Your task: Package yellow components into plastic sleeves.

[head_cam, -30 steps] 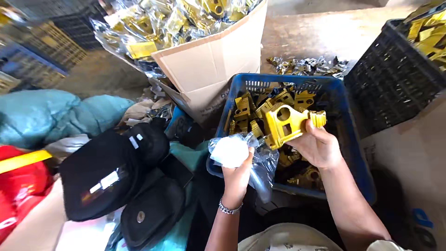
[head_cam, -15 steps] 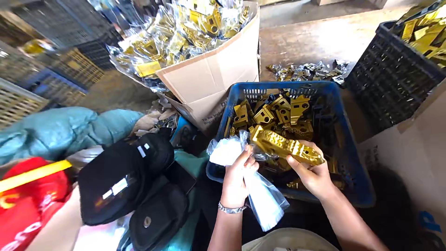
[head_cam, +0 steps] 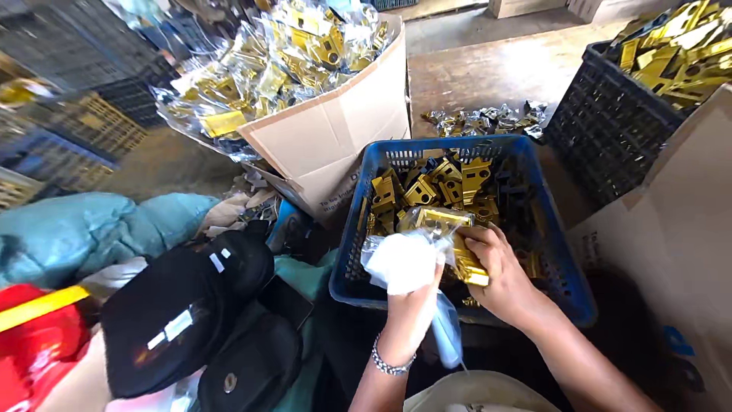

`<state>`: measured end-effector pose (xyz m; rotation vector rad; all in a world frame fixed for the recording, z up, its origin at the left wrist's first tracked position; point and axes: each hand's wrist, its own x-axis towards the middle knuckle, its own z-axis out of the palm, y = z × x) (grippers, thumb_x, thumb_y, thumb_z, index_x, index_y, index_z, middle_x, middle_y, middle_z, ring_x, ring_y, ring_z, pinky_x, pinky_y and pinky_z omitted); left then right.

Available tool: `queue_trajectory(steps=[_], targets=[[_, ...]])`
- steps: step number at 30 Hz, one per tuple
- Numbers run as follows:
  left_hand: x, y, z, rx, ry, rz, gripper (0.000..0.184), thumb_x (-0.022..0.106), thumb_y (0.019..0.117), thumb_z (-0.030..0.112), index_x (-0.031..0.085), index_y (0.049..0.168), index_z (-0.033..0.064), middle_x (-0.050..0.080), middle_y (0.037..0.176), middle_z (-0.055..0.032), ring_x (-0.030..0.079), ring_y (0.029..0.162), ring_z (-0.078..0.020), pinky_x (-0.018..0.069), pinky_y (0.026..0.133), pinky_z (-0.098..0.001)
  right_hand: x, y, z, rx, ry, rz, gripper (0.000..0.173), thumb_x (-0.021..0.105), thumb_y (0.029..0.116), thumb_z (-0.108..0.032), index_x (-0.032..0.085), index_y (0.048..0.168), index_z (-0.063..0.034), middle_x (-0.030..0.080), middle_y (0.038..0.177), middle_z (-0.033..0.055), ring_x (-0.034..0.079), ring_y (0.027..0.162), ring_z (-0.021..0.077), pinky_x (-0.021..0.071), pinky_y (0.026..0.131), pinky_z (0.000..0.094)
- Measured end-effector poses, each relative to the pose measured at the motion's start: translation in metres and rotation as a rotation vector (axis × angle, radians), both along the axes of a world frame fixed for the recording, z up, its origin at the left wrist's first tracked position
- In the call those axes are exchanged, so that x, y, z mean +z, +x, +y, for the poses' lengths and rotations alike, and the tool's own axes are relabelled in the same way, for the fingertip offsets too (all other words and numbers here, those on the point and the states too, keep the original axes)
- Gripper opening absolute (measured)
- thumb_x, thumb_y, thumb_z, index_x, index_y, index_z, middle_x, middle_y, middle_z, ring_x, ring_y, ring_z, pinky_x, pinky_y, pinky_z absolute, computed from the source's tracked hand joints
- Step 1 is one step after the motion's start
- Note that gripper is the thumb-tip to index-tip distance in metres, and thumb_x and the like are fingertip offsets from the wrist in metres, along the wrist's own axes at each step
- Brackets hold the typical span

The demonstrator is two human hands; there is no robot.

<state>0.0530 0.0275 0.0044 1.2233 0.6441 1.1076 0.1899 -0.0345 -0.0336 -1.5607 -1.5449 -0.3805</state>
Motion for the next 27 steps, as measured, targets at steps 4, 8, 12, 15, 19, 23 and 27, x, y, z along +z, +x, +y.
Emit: queue_trajectory(steps=[4,8,12,15,19,23,27], targets=[[-0.004,-0.002,0.007,0.058,0.044,-0.053,0.024,0.063,0.0909,-0.005,0.056,0.113,-0.0058,0.070,0.099,0.0031,0.068,0.098,-0.0017,0.0563,0.093,-0.0234,0.006,-0.024,0.001,0.183,-0.015,0.045,0.030,0.060,0.0883,0.007,0.058,0.118,0.0020,0.065,0.123,0.0247,0.062,0.123,0.0382,0.0488,0.109,0.0422],[-0.020,-0.012,0.010,0.163,0.235,0.014,0.050,0.081,0.0766,-0.002,0.054,0.117,-0.0123,0.071,0.103,-0.0002,0.068,0.100,-0.0012,0.0573,0.093,-0.0226,0.005,-0.013,0.008,0.291,0.058,0.343,0.019,0.054,0.0994,-0.002,0.062,0.117,0.0024,0.066,0.121,0.0163,0.064,0.117,0.0134,0.0530,0.101,0.0252],[-0.026,-0.023,0.006,0.200,0.580,0.441,0.039,0.075,0.0831,0.014,0.066,0.104,-0.0171,0.072,0.095,-0.0168,0.069,0.094,-0.0050,0.0529,0.089,-0.0179,0.011,0.014,0.021,0.141,-0.053,0.331,0.041,0.067,0.0962,-0.025,0.066,0.118,0.0098,0.068,0.109,0.0228,0.069,0.094,0.0169,0.0579,0.084,0.0264],[-0.028,-0.018,0.008,0.272,0.612,0.482,0.035,0.073,0.0820,0.011,0.066,0.101,-0.0169,0.071,0.092,-0.0184,0.069,0.092,-0.0070,0.0523,0.087,-0.0182,0.013,0.012,0.029,0.066,-0.040,0.079,0.016,0.062,0.0933,-0.006,0.075,0.097,0.0036,0.070,0.090,0.0180,0.070,0.081,0.0224,0.0578,0.078,0.0263],[-0.030,-0.018,0.013,0.290,0.447,0.326,0.040,0.075,0.0781,0.004,0.061,0.107,-0.0203,0.070,0.097,-0.0132,0.065,0.096,0.0016,0.0517,0.089,-0.0151,0.014,-0.007,0.019,0.060,0.000,-0.044,0.012,0.059,0.0936,-0.002,0.070,0.092,0.0017,0.066,0.086,0.0172,0.067,0.080,0.0250,0.0577,0.078,0.0273],[-0.026,-0.019,0.017,0.309,0.349,0.187,0.037,0.073,0.0792,-0.003,0.057,0.110,-0.0146,0.071,0.100,-0.0029,0.067,0.099,0.0017,0.0551,0.091,-0.0178,0.014,0.004,0.018,0.008,0.021,-0.042,0.013,0.057,0.0969,-0.004,0.068,0.094,0.0022,0.066,0.086,0.0172,0.067,0.081,0.0236,0.0565,0.080,0.0257],[-0.026,-0.013,0.024,0.431,0.560,0.435,0.040,0.075,0.0802,0.009,0.062,0.104,-0.0213,0.070,0.095,-0.0202,0.067,0.095,-0.0047,0.0514,0.089,-0.0173,0.028,-0.026,-0.001,0.168,-0.042,-0.025,0.014,0.058,0.0951,-0.003,0.072,0.096,0.0003,0.068,0.089,0.0165,0.068,0.083,0.0243,0.0580,0.080,0.0290]])
